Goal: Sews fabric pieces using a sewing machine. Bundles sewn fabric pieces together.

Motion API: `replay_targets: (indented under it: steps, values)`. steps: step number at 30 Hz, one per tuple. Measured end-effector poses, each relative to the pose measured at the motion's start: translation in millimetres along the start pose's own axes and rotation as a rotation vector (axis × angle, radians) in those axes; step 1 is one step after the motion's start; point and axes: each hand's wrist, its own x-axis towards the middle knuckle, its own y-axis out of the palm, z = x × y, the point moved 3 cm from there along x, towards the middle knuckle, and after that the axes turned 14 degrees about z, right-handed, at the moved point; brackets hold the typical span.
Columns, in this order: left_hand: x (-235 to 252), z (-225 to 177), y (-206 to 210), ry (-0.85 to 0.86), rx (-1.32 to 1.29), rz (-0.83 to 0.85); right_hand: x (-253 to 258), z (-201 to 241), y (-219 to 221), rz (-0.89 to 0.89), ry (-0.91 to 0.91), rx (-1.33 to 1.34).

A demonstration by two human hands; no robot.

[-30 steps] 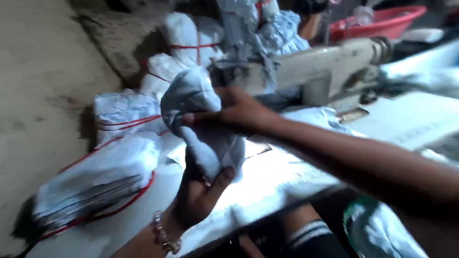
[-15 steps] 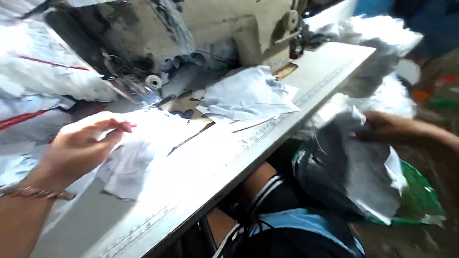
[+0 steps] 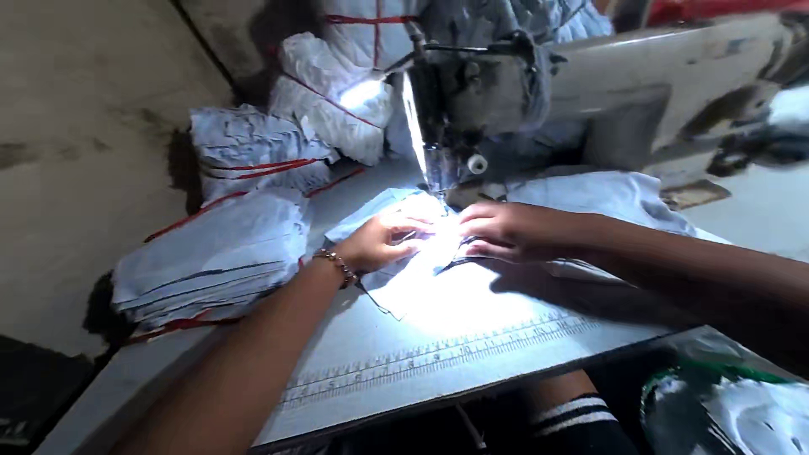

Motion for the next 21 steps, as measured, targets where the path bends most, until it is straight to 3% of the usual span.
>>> replay_targets:
  steps: [2, 5, 17, 21]
  values:
    - [-2, -4, -2, -0.063, -0.009, 0.008, 14, -18, 15, 0.069, 0.081, 0.022]
    - [-2, -8, -6, -0.116, 0.042, 0.041, 11, -28, 29, 0.007, 0.111, 0.011]
    - [0, -15, -8, -0.220, 0.226, 0.121, 6, -33, 29, 0.038, 0.241, 0.118]
    - [-1, -21, -8, -0.289, 0.292, 0.150, 9, -19, 29, -0.072, 0.122, -0.036]
